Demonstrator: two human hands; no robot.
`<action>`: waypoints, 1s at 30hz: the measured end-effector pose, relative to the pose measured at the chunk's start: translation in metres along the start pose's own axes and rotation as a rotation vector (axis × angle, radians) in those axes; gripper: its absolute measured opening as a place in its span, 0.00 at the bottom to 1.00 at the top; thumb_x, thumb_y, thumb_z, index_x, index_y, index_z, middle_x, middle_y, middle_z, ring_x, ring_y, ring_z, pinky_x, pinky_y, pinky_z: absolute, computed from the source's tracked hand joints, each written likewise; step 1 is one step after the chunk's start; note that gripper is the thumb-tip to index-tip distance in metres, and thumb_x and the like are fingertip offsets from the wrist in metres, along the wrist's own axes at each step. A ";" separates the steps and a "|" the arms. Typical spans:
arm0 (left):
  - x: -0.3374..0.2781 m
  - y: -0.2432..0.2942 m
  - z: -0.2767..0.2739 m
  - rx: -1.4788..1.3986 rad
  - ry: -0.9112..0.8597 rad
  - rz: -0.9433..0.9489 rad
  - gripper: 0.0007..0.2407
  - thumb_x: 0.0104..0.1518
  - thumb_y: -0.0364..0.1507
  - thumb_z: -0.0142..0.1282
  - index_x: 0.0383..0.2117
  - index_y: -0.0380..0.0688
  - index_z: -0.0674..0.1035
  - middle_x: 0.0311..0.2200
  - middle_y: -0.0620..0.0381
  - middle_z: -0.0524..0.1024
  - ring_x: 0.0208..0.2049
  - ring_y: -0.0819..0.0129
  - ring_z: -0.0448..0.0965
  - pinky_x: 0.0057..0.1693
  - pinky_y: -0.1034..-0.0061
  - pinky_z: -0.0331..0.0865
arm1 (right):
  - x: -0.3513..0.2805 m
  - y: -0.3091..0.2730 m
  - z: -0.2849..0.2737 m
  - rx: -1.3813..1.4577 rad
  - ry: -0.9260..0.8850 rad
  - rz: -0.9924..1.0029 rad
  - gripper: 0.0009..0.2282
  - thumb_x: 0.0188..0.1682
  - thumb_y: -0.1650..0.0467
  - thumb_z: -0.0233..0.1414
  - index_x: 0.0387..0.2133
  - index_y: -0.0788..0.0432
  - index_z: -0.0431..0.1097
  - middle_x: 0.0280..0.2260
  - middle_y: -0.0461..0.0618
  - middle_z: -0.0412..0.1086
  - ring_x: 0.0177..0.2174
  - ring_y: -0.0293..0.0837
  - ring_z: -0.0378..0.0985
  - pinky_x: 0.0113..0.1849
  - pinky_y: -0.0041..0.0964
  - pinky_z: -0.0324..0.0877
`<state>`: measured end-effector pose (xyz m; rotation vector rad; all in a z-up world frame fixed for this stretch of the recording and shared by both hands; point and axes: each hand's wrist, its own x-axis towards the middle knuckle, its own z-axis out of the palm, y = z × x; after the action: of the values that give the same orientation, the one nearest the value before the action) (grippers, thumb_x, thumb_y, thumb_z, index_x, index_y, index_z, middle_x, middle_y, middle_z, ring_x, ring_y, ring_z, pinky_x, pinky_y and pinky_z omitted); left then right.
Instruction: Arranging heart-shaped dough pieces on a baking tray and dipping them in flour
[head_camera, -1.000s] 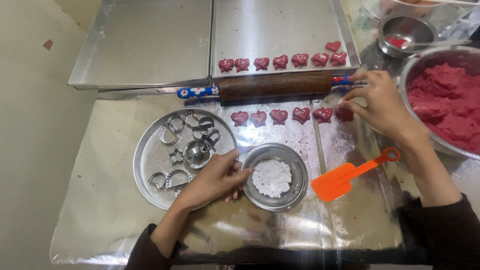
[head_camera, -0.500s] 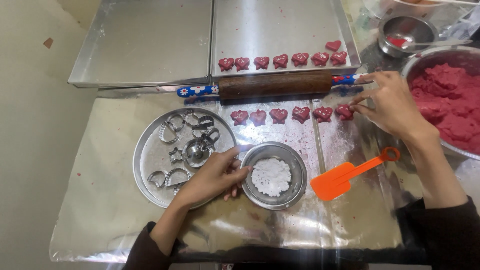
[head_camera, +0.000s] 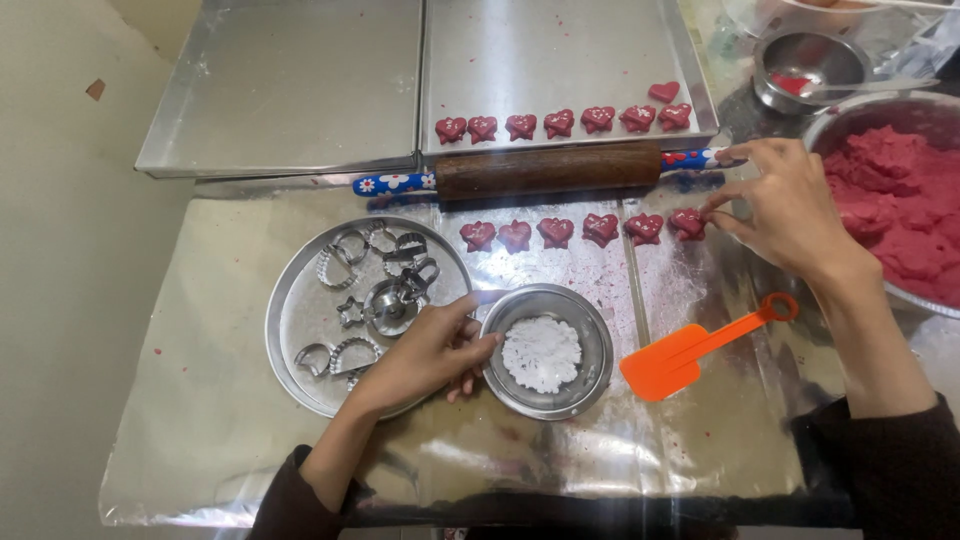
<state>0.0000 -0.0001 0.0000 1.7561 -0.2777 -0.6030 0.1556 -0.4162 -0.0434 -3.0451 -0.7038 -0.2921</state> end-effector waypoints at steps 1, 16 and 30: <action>0.000 0.000 0.000 0.000 0.001 0.000 0.18 0.64 0.25 0.51 0.60 0.44 0.69 0.17 0.57 0.73 0.14 0.75 0.75 0.20 0.85 0.69 | 0.001 -0.002 -0.002 0.000 0.001 -0.001 0.08 0.41 0.63 0.64 0.35 0.44 0.83 0.59 0.51 0.70 0.58 0.59 0.63 0.50 0.59 0.65; 0.000 -0.003 -0.002 0.025 -0.009 0.003 0.19 0.64 0.25 0.50 0.63 0.45 0.67 0.18 0.57 0.75 0.14 0.75 0.75 0.20 0.86 0.70 | 0.003 -0.001 -0.001 -0.114 -0.016 0.017 0.11 0.38 0.56 0.63 0.33 0.40 0.82 0.60 0.49 0.71 0.62 0.56 0.63 0.55 0.57 0.62; 0.001 -0.004 -0.001 0.020 -0.004 0.010 0.19 0.64 0.26 0.51 0.62 0.45 0.68 0.18 0.56 0.75 0.14 0.75 0.75 0.19 0.85 0.70 | 0.002 0.005 0.006 -0.071 0.050 -0.061 0.12 0.39 0.65 0.62 0.38 0.39 0.80 0.65 0.50 0.65 0.62 0.59 0.60 0.54 0.60 0.61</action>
<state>0.0006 0.0012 -0.0034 1.7724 -0.2957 -0.5983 0.1608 -0.4192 -0.0490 -3.0748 -0.8013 -0.4016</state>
